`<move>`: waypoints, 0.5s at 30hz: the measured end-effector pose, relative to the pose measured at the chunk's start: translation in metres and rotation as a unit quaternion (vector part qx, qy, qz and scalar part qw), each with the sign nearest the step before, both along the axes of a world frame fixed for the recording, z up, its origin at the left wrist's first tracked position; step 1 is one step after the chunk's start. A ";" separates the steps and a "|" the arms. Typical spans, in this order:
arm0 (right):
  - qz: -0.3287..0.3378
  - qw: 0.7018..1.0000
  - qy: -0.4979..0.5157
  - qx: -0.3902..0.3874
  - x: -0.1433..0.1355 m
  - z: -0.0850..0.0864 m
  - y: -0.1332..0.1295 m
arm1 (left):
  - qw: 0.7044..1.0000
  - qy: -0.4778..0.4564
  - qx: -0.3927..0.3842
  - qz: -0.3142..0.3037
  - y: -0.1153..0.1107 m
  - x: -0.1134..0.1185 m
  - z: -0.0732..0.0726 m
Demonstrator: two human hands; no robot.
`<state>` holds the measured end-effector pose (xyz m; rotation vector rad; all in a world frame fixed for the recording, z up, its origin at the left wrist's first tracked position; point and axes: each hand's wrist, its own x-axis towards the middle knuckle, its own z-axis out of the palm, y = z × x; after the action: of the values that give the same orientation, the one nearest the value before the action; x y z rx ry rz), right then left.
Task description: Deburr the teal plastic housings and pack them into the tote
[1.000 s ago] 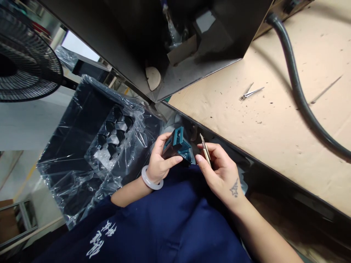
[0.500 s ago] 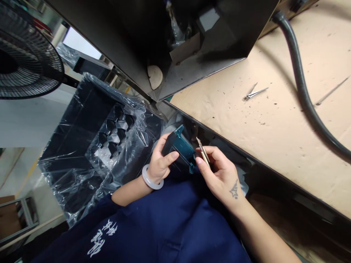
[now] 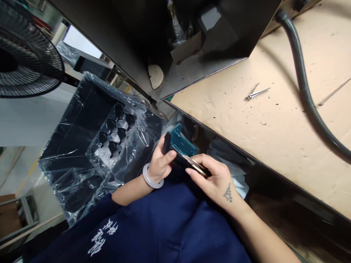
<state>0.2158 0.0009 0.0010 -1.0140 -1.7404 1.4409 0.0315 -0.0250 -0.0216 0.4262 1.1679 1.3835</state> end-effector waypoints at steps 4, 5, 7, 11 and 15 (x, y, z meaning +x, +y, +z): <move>0.097 0.983 0.032 0.150 0.012 0.004 0.014 | 0.982 -0.156 -0.050 -0.099 0.008 -0.015 -0.006; 0.127 0.974 0.040 0.184 0.017 0.004 0.018 | 0.966 -0.187 -0.069 -0.165 0.009 -0.019 -0.008; 0.165 0.957 0.036 0.236 0.025 0.005 0.023 | 0.914 -0.250 -0.092 -0.307 0.011 -0.028 -0.009; 0.041 0.960 -0.063 0.270 0.037 0.012 0.021 | 0.904 -0.264 -0.030 -0.335 0.007 -0.034 0.004; -0.043 0.970 -0.069 0.230 0.034 0.026 0.007 | 0.975 -0.038 0.077 -0.203 0.005 -0.031 0.023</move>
<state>0.2499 0.0081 0.0271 -0.9341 -1.9798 0.8655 0.0002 -0.0203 0.0016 0.6764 0.8538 1.1237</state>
